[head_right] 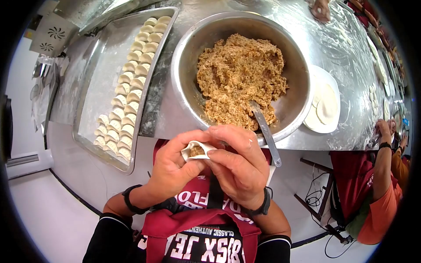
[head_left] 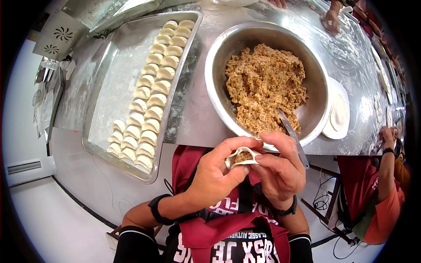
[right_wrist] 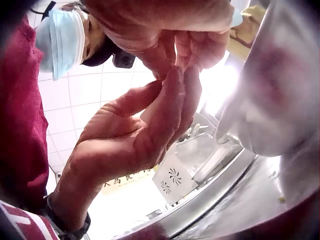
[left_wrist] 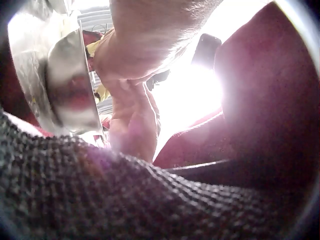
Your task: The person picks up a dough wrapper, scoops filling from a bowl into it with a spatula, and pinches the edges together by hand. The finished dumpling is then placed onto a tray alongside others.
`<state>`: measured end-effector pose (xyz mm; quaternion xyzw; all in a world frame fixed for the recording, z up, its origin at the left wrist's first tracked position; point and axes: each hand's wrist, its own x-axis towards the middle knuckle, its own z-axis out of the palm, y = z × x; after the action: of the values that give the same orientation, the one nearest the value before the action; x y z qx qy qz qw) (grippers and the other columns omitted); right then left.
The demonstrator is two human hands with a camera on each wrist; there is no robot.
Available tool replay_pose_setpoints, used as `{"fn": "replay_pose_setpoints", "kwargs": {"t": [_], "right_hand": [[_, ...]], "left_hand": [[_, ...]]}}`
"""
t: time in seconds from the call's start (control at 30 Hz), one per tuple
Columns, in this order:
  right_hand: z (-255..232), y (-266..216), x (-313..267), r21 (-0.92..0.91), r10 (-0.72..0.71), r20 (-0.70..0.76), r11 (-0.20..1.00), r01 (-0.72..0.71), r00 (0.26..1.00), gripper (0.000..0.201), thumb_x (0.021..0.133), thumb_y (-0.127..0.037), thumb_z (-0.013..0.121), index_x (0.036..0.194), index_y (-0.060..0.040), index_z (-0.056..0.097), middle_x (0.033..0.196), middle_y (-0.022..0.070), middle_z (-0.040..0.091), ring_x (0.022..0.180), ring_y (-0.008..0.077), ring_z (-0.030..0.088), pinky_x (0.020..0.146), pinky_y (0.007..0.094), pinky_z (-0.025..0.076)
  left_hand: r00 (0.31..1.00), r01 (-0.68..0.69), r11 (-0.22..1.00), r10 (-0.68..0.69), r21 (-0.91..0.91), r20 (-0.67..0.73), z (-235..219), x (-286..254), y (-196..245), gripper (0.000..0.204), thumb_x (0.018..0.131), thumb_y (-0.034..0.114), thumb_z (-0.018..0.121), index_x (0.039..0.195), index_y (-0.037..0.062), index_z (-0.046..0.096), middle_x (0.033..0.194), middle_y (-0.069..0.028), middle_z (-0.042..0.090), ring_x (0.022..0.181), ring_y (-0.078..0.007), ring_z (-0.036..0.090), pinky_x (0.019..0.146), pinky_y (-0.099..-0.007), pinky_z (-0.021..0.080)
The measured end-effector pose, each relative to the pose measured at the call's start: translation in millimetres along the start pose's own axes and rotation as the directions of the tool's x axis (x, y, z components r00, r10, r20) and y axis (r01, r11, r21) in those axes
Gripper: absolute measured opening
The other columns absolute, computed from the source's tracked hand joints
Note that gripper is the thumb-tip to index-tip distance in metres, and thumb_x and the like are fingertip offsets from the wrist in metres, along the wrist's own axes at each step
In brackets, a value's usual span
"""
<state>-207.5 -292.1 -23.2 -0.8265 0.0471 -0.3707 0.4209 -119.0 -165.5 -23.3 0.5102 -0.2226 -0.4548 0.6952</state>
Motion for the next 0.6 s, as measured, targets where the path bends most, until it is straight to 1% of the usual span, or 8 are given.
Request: {"fn": "replay_pose_setpoints", "kwargs": {"t": [0.03, 0.07, 0.13, 0.23, 0.37, 0.43, 0.57, 0.6], "right_hand": [[0, -1, -1, -0.002, 0.028, -0.005, 1.000, -0.028, 1.000, 0.023, 0.066, 0.000, 0.073, 0.086, -0.0009, 0.061, 0.107, 0.0183, 0.058, 0.095, 0.0299, 0.058, 0.078, 0.0355, 0.047], [1, -2, -2, -0.004, 0.057, -0.010, 0.998, -0.057, 0.998, 0.023, 0.066, 0.000, 0.073, 0.086, -0.0011, 0.061, 0.107, 0.0183, 0.058, 0.095, 0.0299, 0.058, 0.077, 0.0354, 0.047], [2, 1, -3, 0.013, 0.033, -0.023, 0.999, -0.032, 0.999, 0.023, 0.066, -0.001, 0.073, 0.086, -0.0012, 0.061, 0.108, 0.0184, 0.058, 0.095, 0.0302, 0.058, 0.077, 0.0353, 0.047], [1, 5, -1, 0.017, -0.026, -0.003, 1.000, 0.026, 1.000, 0.024, 0.065, -0.004, 0.074, 0.086, -0.0015, 0.062, 0.108, 0.0186, 0.058, 0.095, 0.0305, 0.058, 0.078, 0.0354, 0.047], [-1, 8, 0, 0.010, -0.069, 0.036, 0.998, 0.069, 0.997, 0.025, 0.066, -0.006, 0.074, 0.086, -0.0017, 0.062, 0.108, 0.0187, 0.058, 0.096, 0.0307, 0.058, 0.079, 0.0359, 0.047], [0, 6, -2, 0.029, -0.030, 0.008, 0.999, 0.030, 1.000, 0.023, 0.067, -0.006, 0.073, 0.086, -0.0014, 0.061, 0.108, 0.0187, 0.058, 0.096, 0.0306, 0.057, 0.080, 0.0361, 0.046], [2, -1, 1, 0.082, 0.089, -0.021, 0.993, -0.087, 0.996, 0.019, 0.070, -0.005, 0.071, 0.085, -0.0011, 0.061, 0.107, 0.0184, 0.058, 0.097, 0.0307, 0.057, 0.081, 0.0358, 0.046], [0, 1, 1, 0.092, 0.070, 0.007, 0.993, -0.071, 0.998, 0.019, 0.070, -0.006, 0.071, 0.086, -0.0010, 0.061, 0.107, 0.0185, 0.058, 0.098, 0.0308, 0.057, 0.081, 0.0359, 0.046]], "left_hand": [[0.999, -0.041, 0.999, 0.041, 0.013, -0.010, -1, 0, -1, 0.036, 0.086, -0.004, 0.049, 0.122, -0.0012, 0.045, 0.113, -0.0087, 0.055, 0.103, -0.0110, 0.053, 0.087, -0.0241, 0.044], [1.000, -0.031, 0.999, 0.031, 0.012, -0.006, -1, -1, -1, 0.037, 0.086, -0.004, 0.051, 0.122, -0.0015, 0.044, 0.114, -0.0097, 0.055, 0.104, -0.0126, 0.053, 0.089, -0.0252, 0.043], [1.000, -0.013, 1.000, 0.013, 0.011, -0.002, -3, -3, -1, 0.038, 0.086, -0.004, 0.053, 0.122, -0.0021, 0.044, 0.116, -0.0118, 0.055, 0.107, -0.0157, 0.053, 0.092, -0.0274, 0.043], [0.999, -0.030, 1.000, 0.030, -0.005, 0.017, -2, -3, -1, 0.037, 0.086, -0.004, 0.053, 0.122, -0.0026, 0.045, 0.117, -0.0125, 0.055, 0.108, -0.0163, 0.053, 0.093, -0.0276, 0.043], [0.998, -0.024, 0.999, 0.022, 0.040, 0.058, -3, -4, -1, 0.037, 0.088, -0.003, 0.049, 0.125, -0.0013, 0.044, 0.119, -0.0103, 0.054, 0.109, -0.0126, 0.051, 0.092, -0.0242, 0.041], [0.998, -0.001, 1.000, 0.000, 0.025, 0.069, -4, -4, 1, 0.038, 0.088, -0.004, 0.048, 0.125, -0.0012, 0.045, 0.118, -0.0103, 0.054, 0.109, -0.0124, 0.051, 0.092, -0.0242, 0.041], [0.993, 0.092, 0.994, -0.088, -0.051, 0.079, -4, -5, 7, 0.041, 0.086, -0.005, 0.050, 0.126, -0.0041, 0.041, 0.118, -0.0121, 0.054, 0.110, -0.0166, 0.052, 0.095, -0.0289, 0.041], [0.993, 0.094, 0.994, -0.089, -0.060, 0.071, -2, -5, 7, 0.042, 0.086, -0.005, 0.049, 0.127, -0.0039, 0.040, 0.119, -0.0122, 0.053, 0.111, -0.0167, 0.051, 0.095, -0.0289, 0.041]]}}
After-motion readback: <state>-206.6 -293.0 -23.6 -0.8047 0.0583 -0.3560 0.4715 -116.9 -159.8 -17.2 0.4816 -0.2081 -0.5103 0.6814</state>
